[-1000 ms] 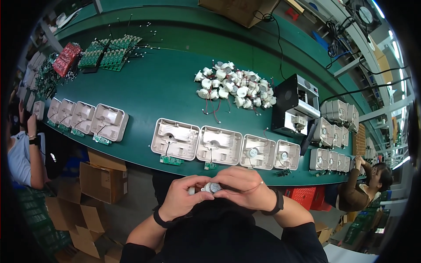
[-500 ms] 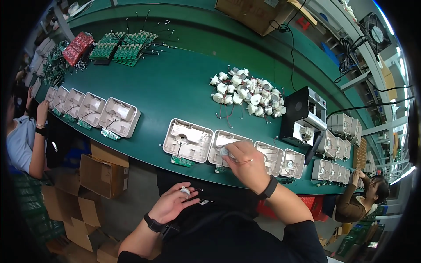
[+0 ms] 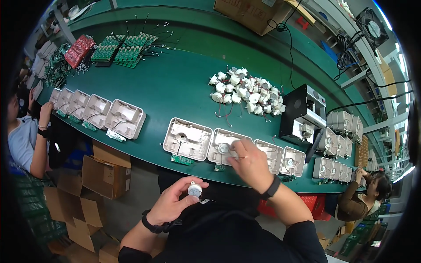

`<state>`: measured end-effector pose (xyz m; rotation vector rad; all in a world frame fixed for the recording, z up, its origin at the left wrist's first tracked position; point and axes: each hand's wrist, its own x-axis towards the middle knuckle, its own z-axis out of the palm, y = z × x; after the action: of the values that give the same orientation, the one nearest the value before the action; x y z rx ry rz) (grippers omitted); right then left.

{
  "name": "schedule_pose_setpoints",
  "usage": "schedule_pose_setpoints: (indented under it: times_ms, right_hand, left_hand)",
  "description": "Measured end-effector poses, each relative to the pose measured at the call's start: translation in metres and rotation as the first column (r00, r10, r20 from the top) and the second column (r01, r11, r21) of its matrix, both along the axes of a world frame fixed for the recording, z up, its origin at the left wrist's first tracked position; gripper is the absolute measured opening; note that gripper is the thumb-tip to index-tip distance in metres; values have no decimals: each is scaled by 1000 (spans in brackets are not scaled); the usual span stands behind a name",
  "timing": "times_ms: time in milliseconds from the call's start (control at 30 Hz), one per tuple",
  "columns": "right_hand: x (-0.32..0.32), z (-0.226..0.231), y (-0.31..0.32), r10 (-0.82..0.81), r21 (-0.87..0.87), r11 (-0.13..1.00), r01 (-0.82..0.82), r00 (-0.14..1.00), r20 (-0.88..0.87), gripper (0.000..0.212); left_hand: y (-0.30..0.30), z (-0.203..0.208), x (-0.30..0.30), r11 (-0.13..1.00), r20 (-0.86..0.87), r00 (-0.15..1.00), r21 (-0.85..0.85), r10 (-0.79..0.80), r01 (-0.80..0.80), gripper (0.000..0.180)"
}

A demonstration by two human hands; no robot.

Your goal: The person picks up a motor from a pile, fits it into a plastic housing, and secures it with a power screwdriver. After repeating this for several units, the person moves the completed housings to a stack on the workbench.

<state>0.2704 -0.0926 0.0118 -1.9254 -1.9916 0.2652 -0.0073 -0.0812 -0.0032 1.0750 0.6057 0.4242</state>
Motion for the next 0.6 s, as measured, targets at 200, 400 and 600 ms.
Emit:
schedule_pose_setpoints:
  times_ms: [200,400,600]
  right_hand:
    - [13,63,-32,35,-377,925,-37,999,-12,30]
    - [-17,61,-22,410,6,888,-460,786,-463,48]
    - [-31,40,-34,175,-79,948,-309,711,-681,54]
  left_hand:
    - [1,15,7,996,-38,999,-86,23,-26,42]
    - [-2,5,22,993,71,995,-90,-67,73,40]
    - [-6,11,35,977,54,988,-167,146,-135,37]
